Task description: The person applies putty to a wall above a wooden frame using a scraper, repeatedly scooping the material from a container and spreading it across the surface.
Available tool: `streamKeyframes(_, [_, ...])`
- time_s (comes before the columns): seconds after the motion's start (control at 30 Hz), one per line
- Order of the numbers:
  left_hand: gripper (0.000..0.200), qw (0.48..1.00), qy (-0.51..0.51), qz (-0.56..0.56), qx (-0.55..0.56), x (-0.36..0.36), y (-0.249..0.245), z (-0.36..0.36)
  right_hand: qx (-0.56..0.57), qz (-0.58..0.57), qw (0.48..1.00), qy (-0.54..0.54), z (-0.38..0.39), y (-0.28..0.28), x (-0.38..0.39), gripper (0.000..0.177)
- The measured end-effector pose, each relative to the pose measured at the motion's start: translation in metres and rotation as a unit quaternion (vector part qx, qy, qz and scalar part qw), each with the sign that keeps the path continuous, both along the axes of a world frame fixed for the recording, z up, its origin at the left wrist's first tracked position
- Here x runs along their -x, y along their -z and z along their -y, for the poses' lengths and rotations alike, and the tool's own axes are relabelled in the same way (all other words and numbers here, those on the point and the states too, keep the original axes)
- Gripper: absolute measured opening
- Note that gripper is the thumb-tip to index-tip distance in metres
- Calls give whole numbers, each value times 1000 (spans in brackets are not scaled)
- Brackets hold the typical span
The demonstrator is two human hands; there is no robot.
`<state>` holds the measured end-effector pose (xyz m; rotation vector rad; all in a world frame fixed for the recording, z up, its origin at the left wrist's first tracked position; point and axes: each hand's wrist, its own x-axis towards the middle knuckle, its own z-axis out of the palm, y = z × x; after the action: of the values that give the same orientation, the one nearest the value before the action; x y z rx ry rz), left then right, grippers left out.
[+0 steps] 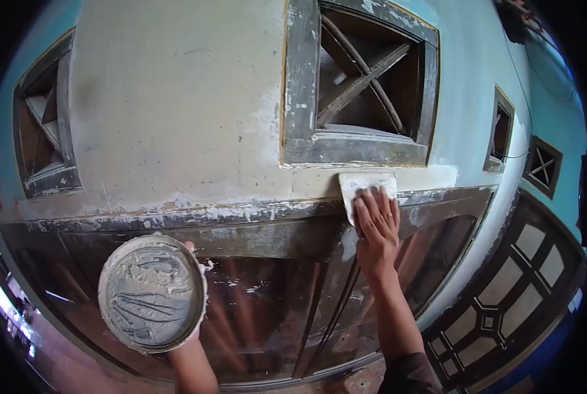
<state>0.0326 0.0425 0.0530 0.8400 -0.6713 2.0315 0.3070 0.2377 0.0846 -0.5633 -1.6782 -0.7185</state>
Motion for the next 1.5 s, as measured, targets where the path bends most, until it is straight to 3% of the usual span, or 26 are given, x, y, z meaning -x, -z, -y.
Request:
streamKeyframes(0.07, [105, 951, -210, -210, -88, 3, -15, -7, -2, -9, 1000, 13, -13, 5, 19, 41])
streamKeyframes(0.13, [106, 937, -243, -240, -81, 13, -14, -7, 0, -11, 1000, 10, -23, 23, 23, 40])
streamKeyframes(0.2, [93, 942, -266, -196, -55, 10, -18, -3, 1, -7, 1000, 17, -21, 34, 16, 40])
streamKeyframes(0.33, [95, 962, -241, -125, 21, 15, -17, 9, -23, -19, 1000, -5, -3, 31, 7, 38])
streamKeyframes(0.37, [98, 979, -190, -59, 42, 11, -18, 12, -38, -26, 999, -8, 1, 21, 10, 39])
streamKeyframes(0.47, [95, 970, -201, -74, 112, 25, -12, 13, -12, 3, 1000, 15, 3, -2, 26, 43])
streamKeyframes(0.57, [93, 970, -209, -59, 106, 30, -16, 11, 18, 3, 1000, 15, -10, 20, 36, 43])
streamKeyframes(0.67, [104, 980, -168, -75, 77, 42, -19, 13, 11, 8, 1000, 14, -11, 42, 24, 40])
streamKeyframes(0.8, [121, 990, -59, -126, 4, 57, -17, 17, -72, -43, 996, 5, 6, 26, 21, 32])
streamKeyframes(0.9, [130, 988, -17, -152, -13, 61, -11, 15, -15, -13, 1000, 24, 12, 3, 39, 41])
streamKeyframes(1.0, [124, 965, -195, -173, 39, 61, 5, 6, 21, 13, 999, 37, 6, 18, 43, 41])
streamKeyframes(1.03, [130, 984, -107, -134, 56, 57, 5, 12, 24, 8, 999, 27, 10, 21, 41, 40])
streamKeyframes(1.07, [130, 984, -110, -130, 58, 56, 8, 8, 28, 5, 999, 14, 12, 24, 39, 38])
streamKeyframes(1.13, [137, 984, 86, -141, -61, 64, 14, 0, 43, 24, 998, 39, 36, 20, 30, 37])
streamKeyframes(1.2, [136, 987, 56, -153, -12, 59, 22, 11, 95, -59, 992, -54, 68, 15, 30, 35])
streamKeyframes(1.27, [136, 984, 16, -172, 37, 53, 31, 19, 270, -185, 933, -152, 116, 0, 39, 33])
streamKeyframes(1.3, [136, 982, -1, -183, 54, 51, 34, 23, 357, -229, 857, -291, 123, 4, 29, 23])
streamKeyframes(1.33, [136, 979, -15, -193, 70, 49, 38, 26, 361, -231, 856, -289, 133, -1, 28, 23])
streamKeyframes(1.4, [135, 973, -34, -209, 87, 48, 41, 31, 557, -165, 688, -435, 155, -22, 27, 17])
streamKeyframes(1.5, [135, 968, -53, -222, 106, 50, 49, 39, 679, -96, 610, -397, 173, -33, 44, 23])
